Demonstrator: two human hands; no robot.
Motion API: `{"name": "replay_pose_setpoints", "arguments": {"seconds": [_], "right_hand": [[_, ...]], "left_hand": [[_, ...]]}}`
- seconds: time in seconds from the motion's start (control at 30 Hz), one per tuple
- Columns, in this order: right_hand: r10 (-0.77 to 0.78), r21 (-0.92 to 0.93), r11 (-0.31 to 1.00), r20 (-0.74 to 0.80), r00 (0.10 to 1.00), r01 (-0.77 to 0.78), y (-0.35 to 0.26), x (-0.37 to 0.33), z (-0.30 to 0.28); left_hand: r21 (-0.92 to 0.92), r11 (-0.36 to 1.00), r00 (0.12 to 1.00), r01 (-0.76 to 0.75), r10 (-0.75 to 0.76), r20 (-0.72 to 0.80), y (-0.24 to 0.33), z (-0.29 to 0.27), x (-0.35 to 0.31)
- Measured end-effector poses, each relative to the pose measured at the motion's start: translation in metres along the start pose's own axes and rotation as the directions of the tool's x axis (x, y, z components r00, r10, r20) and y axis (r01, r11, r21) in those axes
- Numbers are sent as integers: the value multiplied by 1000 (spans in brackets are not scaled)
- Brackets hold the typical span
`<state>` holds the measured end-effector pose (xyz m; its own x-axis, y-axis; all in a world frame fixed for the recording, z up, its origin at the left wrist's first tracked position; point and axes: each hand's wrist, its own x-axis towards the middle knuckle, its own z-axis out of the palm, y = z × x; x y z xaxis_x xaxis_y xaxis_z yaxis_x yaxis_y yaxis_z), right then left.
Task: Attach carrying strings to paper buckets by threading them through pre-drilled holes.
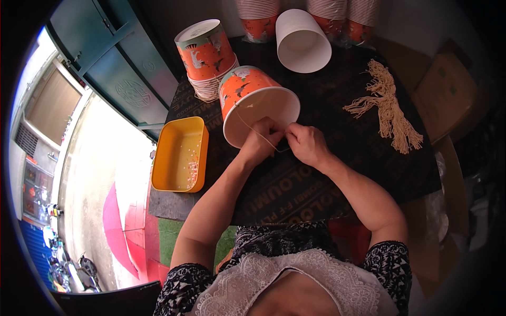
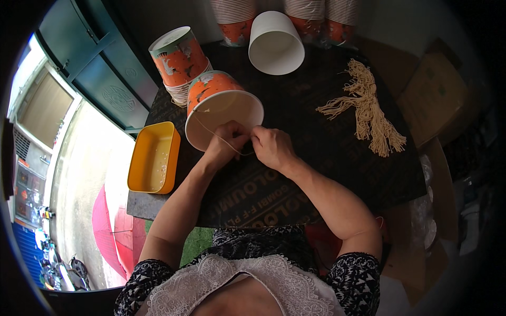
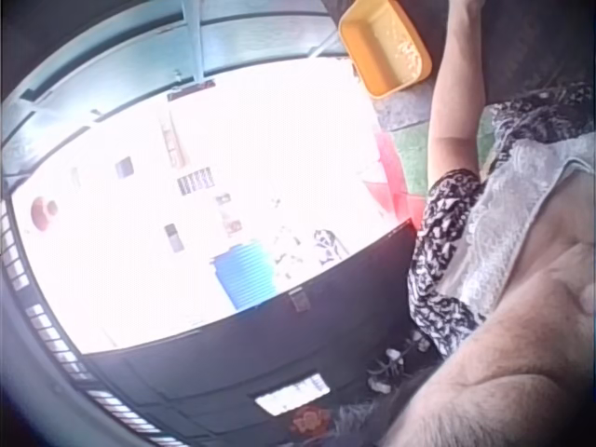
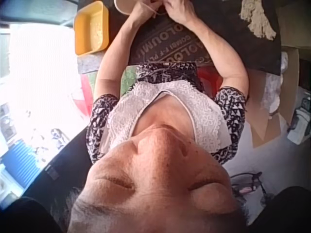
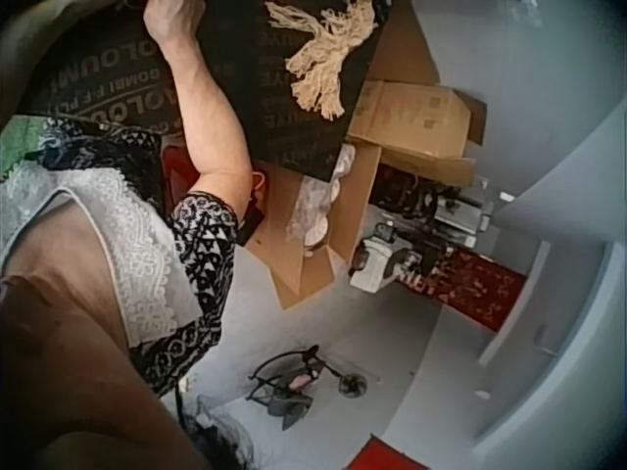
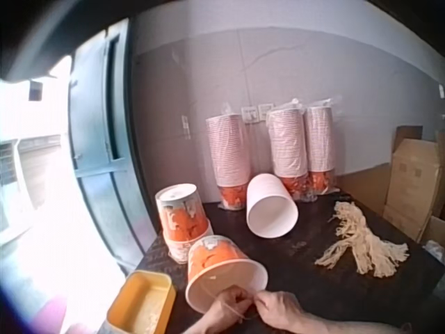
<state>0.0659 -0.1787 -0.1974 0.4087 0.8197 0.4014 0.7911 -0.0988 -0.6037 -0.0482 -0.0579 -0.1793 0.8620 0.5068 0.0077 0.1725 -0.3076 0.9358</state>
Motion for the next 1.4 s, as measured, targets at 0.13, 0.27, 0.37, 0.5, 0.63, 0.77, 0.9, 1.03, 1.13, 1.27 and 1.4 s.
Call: {"name": "replay_pose_setpoints", "arguments": {"seconds": [0.13,0.27,0.37,0.5,0.63,0.77,0.9,1.03,1.13,1.27,1.4], "right_hand": [[-28,-31,999,-14,1000,27,2,-1,2],[-27,-10,1000,-4,1000,27,0,-1,0],[-7,42,999,2,1000,7,2,0,-2],[26,112,993,-21,999,-23,5,1,-1],[33,115,993,-32,999,-30,6,1,-1],[52,135,989,0,999,-51,2,0,-2],[11,98,995,-36,999,-7,-1,-1,0],[16,65,998,-53,998,-13,0,0,2],[37,97,995,-58,998,-31,0,0,1],[49,114,993,-70,996,-41,0,1,2],[73,148,987,-70,995,-62,0,1,1]], "left_hand": [[12,1000,999,-27,28,-43,2,4,1],[16,997,996,-69,70,-53,0,3,0],[15,999,998,-39,40,-42,1,1,0],[-22,1000,999,-16,15,-31,2,-1,0],[-67,998,1000,6,-7,-14,2,-2,0],[-74,997,1000,22,-23,-9,2,-4,0],[-56,998,1000,24,-23,14,6,-5,-2],[-59,998,1000,17,-17,8,8,-3,-2],[-44,999,1000,8,-7,10,4,-3,-1],[-34,999,1000,5,-4,10,2,-3,-1],[-37,999,1000,12,-11,28,1,-4,1]]}}
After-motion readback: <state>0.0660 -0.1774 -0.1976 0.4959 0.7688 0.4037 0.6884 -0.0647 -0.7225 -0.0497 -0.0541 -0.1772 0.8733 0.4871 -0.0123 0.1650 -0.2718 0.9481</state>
